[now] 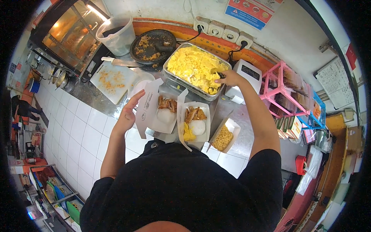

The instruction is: Cutting chicken katsu, plating rice and egg, and packing them into delivery boxes.

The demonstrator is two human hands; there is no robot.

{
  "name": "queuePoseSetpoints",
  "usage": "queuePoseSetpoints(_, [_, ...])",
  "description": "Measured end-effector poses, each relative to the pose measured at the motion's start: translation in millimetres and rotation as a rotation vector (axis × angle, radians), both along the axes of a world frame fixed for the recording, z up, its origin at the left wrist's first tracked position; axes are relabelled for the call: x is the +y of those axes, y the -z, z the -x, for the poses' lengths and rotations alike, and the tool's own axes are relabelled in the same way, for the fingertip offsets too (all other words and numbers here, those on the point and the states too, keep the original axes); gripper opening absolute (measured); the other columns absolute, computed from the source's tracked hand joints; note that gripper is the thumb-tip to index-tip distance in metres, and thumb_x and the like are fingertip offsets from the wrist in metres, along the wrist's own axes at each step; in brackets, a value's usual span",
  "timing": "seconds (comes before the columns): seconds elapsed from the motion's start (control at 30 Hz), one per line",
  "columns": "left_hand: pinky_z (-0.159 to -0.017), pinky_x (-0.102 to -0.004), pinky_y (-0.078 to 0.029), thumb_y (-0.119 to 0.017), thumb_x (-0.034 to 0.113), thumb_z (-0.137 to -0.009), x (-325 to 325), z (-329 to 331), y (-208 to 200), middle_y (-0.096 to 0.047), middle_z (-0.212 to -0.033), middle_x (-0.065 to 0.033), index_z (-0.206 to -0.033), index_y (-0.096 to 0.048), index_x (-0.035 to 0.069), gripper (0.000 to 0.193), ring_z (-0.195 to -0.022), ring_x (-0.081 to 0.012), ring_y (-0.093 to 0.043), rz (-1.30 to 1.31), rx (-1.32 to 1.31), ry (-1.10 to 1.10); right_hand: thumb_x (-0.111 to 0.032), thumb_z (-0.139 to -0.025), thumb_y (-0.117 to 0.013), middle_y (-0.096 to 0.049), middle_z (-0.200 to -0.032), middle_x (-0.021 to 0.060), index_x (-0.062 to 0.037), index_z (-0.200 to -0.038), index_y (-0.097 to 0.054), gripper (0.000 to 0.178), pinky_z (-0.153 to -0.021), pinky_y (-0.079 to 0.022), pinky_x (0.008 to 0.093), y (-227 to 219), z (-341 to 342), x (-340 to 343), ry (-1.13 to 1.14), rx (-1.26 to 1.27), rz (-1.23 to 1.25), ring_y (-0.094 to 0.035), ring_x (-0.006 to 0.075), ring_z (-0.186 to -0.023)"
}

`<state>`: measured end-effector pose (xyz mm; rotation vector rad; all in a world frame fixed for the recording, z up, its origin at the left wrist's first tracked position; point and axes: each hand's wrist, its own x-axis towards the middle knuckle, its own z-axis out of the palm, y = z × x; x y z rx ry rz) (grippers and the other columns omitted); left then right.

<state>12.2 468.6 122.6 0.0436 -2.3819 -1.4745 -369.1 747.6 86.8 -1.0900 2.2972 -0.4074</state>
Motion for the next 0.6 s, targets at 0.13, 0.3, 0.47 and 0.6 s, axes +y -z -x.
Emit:
queuePoseSetpoints(0.13, [-0.108,-0.0406,-0.023,-0.009,0.072,-0.082,-6,-10,3,-0.038,-0.138,-0.022,-0.131,-0.043,0.001,0.093,-0.13,-0.0336,-0.035,-0.018,0.025,-0.042,-0.048,-0.084,-0.06,-0.048,-0.059,0.0006,-0.0036,-0.094,-0.058,0.045,-0.04,-0.036,0.0239,-9,-16,4,0.228,-0.185,-0.042,-0.044,0.0087,-0.047])
queuePoseSetpoints(0.3, [-0.107,-0.0407,-0.024,-0.01,0.074,-0.08,-19,-20,1,-0.039,-0.137,-0.0211,-0.131,-0.043,0.001,0.095,-0.13,-0.0329,-0.035,-0.019,0.011,-0.063,-0.051,-0.087,-0.055,-0.044,-0.054,-0.0022,-0.0076,-0.077,-0.05,0.045,-0.036,-0.03,0.0226,-21,-46,6,0.398,-0.331,0.159,-0.037,0.0063,-0.04])
queuePoseSetpoints(0.47, [-0.106,-0.0411,-0.026,-0.011,0.076,-0.078,-41,-25,4,-0.04,-0.138,-0.0188,-0.131,-0.043,0.001,0.097,-0.13,-0.0318,-0.034,-0.044,-0.005,-0.066,-0.05,-0.088,-0.054,-0.043,-0.052,-0.0016,-0.0061,-0.074,-0.048,0.046,-0.035,-0.025,0.0229,-63,-111,-23,0.442,-0.403,0.348,-0.034,0.0056,-0.04])
queuePoseSetpoints(0.6, [-0.107,-0.0442,-0.024,-0.003,0.084,-0.065,-56,-26,-4,-0.037,-0.141,-0.0158,-0.136,-0.036,0.0,0.114,-0.131,-0.0301,-0.032,-0.047,-0.102,-0.063,-0.057,-0.089,-0.045,-0.041,-0.052,-0.0026,-0.0084,-0.072,-0.046,0.052,-0.035,-0.023,0.0223,-82,-195,-55,0.437,-0.695,0.422,-0.033,0.0052,-0.039])
